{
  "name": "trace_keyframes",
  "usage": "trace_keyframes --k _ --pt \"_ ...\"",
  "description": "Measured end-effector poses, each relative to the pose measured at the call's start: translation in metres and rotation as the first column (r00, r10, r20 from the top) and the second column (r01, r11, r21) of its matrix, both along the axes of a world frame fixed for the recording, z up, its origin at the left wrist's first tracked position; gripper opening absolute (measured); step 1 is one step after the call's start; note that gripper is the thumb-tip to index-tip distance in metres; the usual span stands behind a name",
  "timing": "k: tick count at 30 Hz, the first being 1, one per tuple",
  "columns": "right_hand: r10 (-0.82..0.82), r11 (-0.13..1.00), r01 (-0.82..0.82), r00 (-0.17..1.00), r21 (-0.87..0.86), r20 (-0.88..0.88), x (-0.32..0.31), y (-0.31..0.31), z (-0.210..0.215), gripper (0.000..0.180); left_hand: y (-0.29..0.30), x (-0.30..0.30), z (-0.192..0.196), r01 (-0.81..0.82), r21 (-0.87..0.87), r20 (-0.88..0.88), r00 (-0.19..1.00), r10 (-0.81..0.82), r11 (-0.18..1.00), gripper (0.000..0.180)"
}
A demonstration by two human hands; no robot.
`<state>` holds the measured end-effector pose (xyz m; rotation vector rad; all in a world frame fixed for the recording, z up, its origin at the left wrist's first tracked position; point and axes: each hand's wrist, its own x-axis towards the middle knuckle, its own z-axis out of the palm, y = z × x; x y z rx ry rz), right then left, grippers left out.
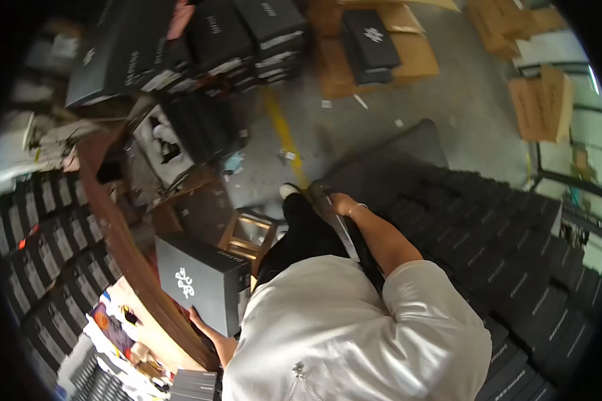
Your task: Clean and pack finished shoes into boxes for shipment.
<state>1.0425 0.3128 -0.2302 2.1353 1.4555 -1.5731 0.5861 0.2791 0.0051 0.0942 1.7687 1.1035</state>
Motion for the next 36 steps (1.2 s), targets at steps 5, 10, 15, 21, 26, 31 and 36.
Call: trace_keyframes --k 5,10,15,21,26,31,36 --pt "-0.076 0.997 0.079 0.992 0.023 -0.1 0.012 -0.009 0.004 0.053 0.047 0.021 0.014 0.117 -0.008 -0.06 0.991 -0.117 0.993 0.075" --pt "0.035 0.982 -0.008 0.99 0.187 -0.139 0.024 -0.009 -0.008 0.053 0.052 0.017 0.004 0.052 0.063 0.195 0.979 -0.063 0.997 0.078" --pt "0.2 0.971 -0.174 0.967 0.164 -0.157 0.029 -0.017 -0.022 0.052 0.019 -0.038 -0.061 -0.188 0.14 0.02 0.982 0.187 0.972 0.04" --pt "0.248 0.931 -0.205 0.962 0.303 -0.11 -0.005 0.055 0.047 0.056 0.046 0.035 0.05 -0.248 0.252 0.039 0.969 0.246 0.935 0.062" --pt "0.113 0.976 0.079 0.606 0.202 -0.788 -0.096 0.158 0.161 0.076 0.055 0.009 0.039 -0.317 0.27 0.273 0.931 0.244 0.909 0.063" --pt "0.399 0.914 -0.225 0.334 0.339 -0.854 -0.202 0.195 0.251 0.1 0.082 -0.011 0.045 -0.258 0.318 0.278 0.945 0.17 0.912 0.065" --pt "0.5 0.864 -0.149 0.363 0.48 -0.786 -0.238 0.203 0.283 0.104 0.114 -0.037 0.064 -0.153 0.46 0.28 0.96 0.02 0.875 0.069"
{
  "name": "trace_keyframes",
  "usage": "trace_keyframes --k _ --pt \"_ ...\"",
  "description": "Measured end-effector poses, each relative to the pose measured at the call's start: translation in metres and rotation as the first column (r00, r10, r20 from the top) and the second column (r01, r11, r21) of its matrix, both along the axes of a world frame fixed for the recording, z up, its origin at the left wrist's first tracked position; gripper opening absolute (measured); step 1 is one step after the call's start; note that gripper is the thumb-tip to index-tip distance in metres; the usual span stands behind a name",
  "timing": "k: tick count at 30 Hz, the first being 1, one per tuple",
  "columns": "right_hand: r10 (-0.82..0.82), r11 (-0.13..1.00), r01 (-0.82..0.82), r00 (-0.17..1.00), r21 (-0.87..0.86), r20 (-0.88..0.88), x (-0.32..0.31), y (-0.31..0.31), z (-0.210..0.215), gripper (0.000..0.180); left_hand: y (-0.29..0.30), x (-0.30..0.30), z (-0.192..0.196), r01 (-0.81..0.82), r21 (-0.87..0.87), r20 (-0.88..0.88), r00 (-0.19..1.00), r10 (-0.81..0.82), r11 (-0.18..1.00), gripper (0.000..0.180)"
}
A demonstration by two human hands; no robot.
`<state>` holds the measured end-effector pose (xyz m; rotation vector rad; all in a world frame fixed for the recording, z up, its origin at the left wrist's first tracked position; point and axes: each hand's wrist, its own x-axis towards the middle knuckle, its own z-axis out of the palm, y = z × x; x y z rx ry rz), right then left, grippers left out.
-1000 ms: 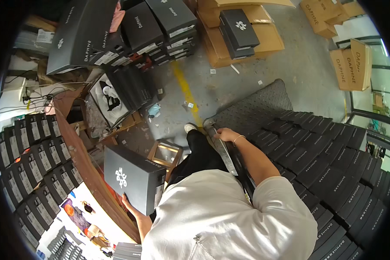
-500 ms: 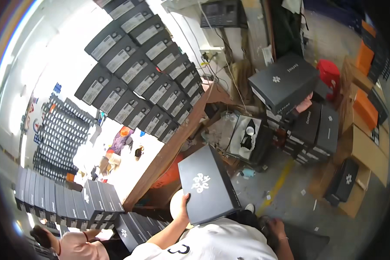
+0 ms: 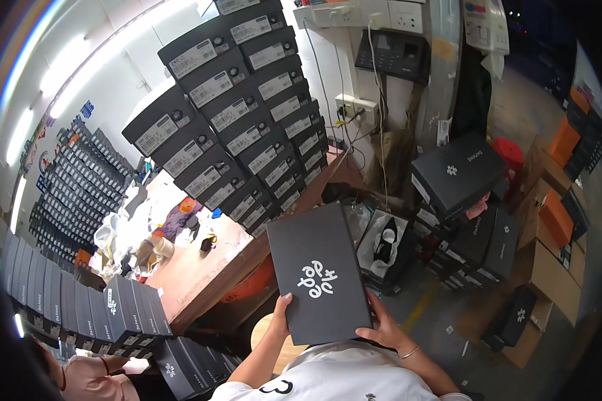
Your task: Clean and pack finished shoes into boxes for shipment.
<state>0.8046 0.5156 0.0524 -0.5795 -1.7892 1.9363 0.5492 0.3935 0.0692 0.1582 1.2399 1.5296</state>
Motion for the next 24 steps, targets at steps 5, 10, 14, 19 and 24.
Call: trace_keyframes --k 5,10,14,19,24 --pt "-0.033 0.999 0.036 0.981 0.011 -0.189 -0.01 0.045 0.038 0.102 0.043 -0.018 0.015 0.157 0.283 -0.205 0.974 -0.1 0.946 0.093" --pt "-0.194 0.977 0.209 0.952 0.039 -0.236 0.013 0.099 0.098 0.102 0.102 0.0 0.065 0.362 0.387 -0.601 0.797 -0.065 0.848 0.117" --pt "-0.301 0.94 0.333 0.911 0.071 -0.281 0.029 0.129 0.104 0.109 0.134 0.024 0.113 0.406 0.45 -0.627 0.778 -0.042 0.795 0.119" --pt "-0.3 0.939 0.334 0.913 0.083 -0.275 0.039 0.159 0.128 0.116 0.165 0.045 0.131 0.386 0.472 -0.61 0.792 -0.023 0.792 0.118" --pt "-0.255 0.929 0.305 0.939 0.212 -0.232 0.04 0.177 0.148 0.117 0.188 0.049 0.119 0.202 0.557 -0.465 0.88 0.101 0.805 0.109"
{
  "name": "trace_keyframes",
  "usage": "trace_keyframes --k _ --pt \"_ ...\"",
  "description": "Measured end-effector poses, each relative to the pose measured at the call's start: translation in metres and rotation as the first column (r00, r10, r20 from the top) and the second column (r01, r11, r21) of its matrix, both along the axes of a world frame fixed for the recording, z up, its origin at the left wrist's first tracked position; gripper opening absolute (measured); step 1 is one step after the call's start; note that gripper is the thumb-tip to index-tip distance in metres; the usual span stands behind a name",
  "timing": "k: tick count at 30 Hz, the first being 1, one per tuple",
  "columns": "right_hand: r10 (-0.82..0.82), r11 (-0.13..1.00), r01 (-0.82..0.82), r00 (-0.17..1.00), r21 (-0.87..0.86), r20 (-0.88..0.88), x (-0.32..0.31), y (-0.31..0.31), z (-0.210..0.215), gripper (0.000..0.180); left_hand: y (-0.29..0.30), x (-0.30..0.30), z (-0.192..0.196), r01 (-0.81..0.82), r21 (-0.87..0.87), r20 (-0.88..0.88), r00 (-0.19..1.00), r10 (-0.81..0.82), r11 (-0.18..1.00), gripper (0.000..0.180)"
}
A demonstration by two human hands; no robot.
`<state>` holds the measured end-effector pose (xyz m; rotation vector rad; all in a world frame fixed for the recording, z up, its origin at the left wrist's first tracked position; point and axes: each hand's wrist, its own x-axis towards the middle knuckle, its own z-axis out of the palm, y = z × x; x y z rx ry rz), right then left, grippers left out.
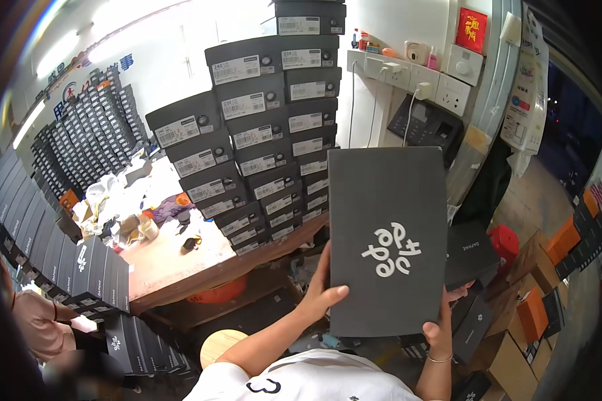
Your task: Clean and pack finished shoes into boxes for shipment.
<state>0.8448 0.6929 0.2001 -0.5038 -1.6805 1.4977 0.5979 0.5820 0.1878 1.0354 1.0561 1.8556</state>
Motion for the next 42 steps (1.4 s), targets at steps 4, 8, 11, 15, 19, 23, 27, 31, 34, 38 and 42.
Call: trace_keyframes --k 4,8,11,15,19,23,27,31,34,38,42 --pt "0.106 0.993 -0.106 0.994 0.055 0.0 -0.01 0.017 0.012 0.114 0.007 0.003 0.009 -0.124 0.022 0.173 0.978 0.118 0.992 0.105" --pt "0.118 0.911 -0.101 0.993 0.401 -0.017 -0.033 0.032 0.028 0.095 0.002 -0.012 0.023 -0.221 0.102 0.293 0.938 0.183 0.97 0.093" --pt "-0.095 0.519 0.133 0.991 0.845 -0.097 -0.067 0.033 0.069 0.077 -0.016 -0.03 0.044 -0.321 0.181 0.374 0.897 0.237 0.93 0.08" --pt "-0.137 -0.068 0.21 0.966 0.975 -0.218 -0.117 0.002 0.122 0.056 -0.033 -0.037 0.109 -0.399 0.314 0.458 0.859 0.23 0.862 0.063" --pt "-0.109 -0.335 0.449 0.855 0.828 -0.508 -0.186 0.012 0.144 0.068 -0.045 -0.057 0.148 -0.462 0.45 0.37 0.875 0.311 0.764 0.057" --pt "0.015 -0.375 0.565 0.796 0.735 -0.605 -0.231 0.013 0.165 0.082 -0.067 -0.085 0.171 -0.424 0.496 0.292 0.903 0.315 0.758 0.053" --pt "0.103 -0.371 0.7 0.684 0.61 -0.723 -0.268 0.014 0.197 0.081 -0.072 -0.112 0.213 -0.246 0.589 0.183 0.968 0.17 0.769 0.051" --pt "0.119 -0.459 0.752 0.579 0.472 -0.807 -0.292 0.03 0.251 0.077 -0.061 -0.142 0.273 -0.358 0.593 0.056 0.912 0.407 0.721 0.054" --pt "0.012 -0.58 0.678 0.561 0.451 -0.828 -0.274 0.05 0.316 0.085 -0.048 -0.181 0.328 -0.32 0.643 -0.066 0.882 0.466 0.696 0.06" --pt "-0.014 -0.577 0.707 0.492 0.409 -0.87 -0.29 0.082 0.396 0.112 -0.039 -0.19 0.346 -0.323 0.631 -0.527 0.49 0.695 0.705 0.079" --pt "-0.065 -0.527 0.67 0.582 0.523 -0.811 -0.318 0.11 0.46 0.108 -0.052 -0.219 0.293 -0.368 0.567 -0.647 0.355 0.675 0.737 0.093"
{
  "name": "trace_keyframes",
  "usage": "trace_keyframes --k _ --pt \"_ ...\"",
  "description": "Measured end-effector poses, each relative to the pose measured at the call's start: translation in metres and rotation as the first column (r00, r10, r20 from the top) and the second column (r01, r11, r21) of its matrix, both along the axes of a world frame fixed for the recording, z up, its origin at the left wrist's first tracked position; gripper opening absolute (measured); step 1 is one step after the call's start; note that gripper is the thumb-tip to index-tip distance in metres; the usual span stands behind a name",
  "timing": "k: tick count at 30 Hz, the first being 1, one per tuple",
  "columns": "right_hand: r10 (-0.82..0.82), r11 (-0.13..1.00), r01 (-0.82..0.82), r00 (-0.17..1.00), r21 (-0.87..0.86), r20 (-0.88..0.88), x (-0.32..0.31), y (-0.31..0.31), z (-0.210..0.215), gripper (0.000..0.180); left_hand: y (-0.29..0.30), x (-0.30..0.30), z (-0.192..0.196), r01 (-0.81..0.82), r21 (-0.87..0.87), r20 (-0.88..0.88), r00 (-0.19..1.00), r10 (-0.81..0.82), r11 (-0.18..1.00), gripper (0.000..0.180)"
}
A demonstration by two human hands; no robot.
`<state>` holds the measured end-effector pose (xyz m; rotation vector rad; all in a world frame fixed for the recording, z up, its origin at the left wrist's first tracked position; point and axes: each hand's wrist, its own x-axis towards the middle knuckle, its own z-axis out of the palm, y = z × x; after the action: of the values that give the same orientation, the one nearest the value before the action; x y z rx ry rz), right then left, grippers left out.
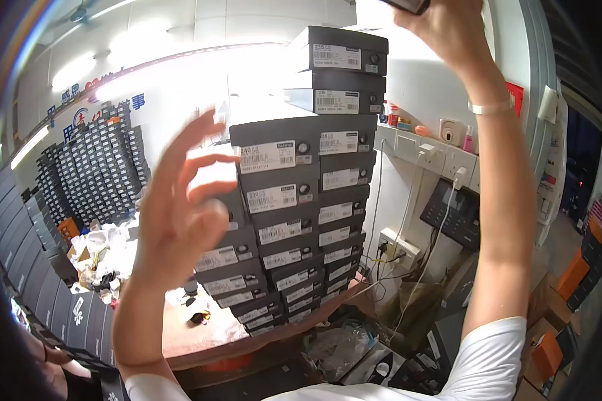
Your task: Clean and pack finished shoes into boxes for shipment.
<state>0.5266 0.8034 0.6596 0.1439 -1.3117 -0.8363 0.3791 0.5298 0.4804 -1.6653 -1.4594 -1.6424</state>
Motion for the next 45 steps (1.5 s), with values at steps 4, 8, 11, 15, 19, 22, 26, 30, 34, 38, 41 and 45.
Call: trace_keyframes --k 4,8,11,15,19,22,26,30,34,38,41,45 --pt "0.003 0.993 0.034 0.95 -0.112 0.312 -0.031 0.079 0.064 0.111 -0.025 -0.027 -0.033 0.002 -0.168 0.042 0.999 0.005 0.986 0.085" --pt "0.134 0.923 0.11 0.806 -0.369 0.576 -0.078 0.101 0.07 0.111 -0.062 -0.054 -0.048 -0.068 -0.216 0.096 0.991 0.09 0.974 0.079" --pt "0.04 0.941 0.173 0.796 -0.29 0.604 -0.091 0.111 0.078 0.113 -0.073 -0.07 -0.061 -0.094 -0.217 0.194 0.971 0.137 0.972 0.074" --pt "-0.069 0.83 0.327 0.864 -0.452 0.498 -0.132 0.112 0.068 0.089 -0.073 -0.076 -0.063 0.007 -0.282 0.335 0.938 0.091 0.959 0.06" --pt "-0.373 0.482 0.746 0.649 -0.46 0.663 -0.137 0.069 0.042 0.043 -0.061 -0.059 -0.07 0.022 -0.383 0.256 0.963 0.083 0.924 0.058" --pt "-0.506 0.631 0.77 0.505 -0.1 0.7 -0.125 0.019 -0.035 0.035 -0.071 -0.035 -0.089 -0.062 -0.491 0.112 0.985 0.133 0.869 0.057" --pt "0.009 0.963 0.261 0.235 -0.072 0.972 -0.067 -0.066 -0.181 0.034 -0.093 0.003 -0.136 0.06 -0.631 0.239 0.963 0.12 0.774 0.051" --pt "0.226 0.97 0.06 -0.57 -0.235 0.79 0.018 -0.115 -0.299 0.071 -0.071 0.054 -0.188 0.401 -0.57 0.605 0.796 0.035 0.717 0.046" --pt "0.423 0.842 -0.115 -0.466 -0.527 0.777 0.055 -0.112 -0.345 0.067 -0.024 0.107 -0.278 0.525 -0.222 0.845 0.525 -0.108 0.822 0.038" --pt "0.281 0.959 0.104 -0.237 -0.263 0.93 0.05 -0.133 -0.378 0.043 -0.032 0.146 -0.324 0.338 -0.796 0.419 0.906 0.053 0.503 0.053" --pt "0.249 0.968 0.065 -0.339 -0.241 0.907 0.096 -0.118 -0.365 0.031 -0.032 0.158 -0.358 0.281 -0.921 0.309 0.949 0.064 0.268 0.052" --pt "0.259 0.964 0.0 -0.231 -0.266 0.938 0.109 -0.127 -0.384 0.032 -0.049 0.183 -0.352 0.417 -0.851 0.478 0.867 0.14 0.321 0.051"
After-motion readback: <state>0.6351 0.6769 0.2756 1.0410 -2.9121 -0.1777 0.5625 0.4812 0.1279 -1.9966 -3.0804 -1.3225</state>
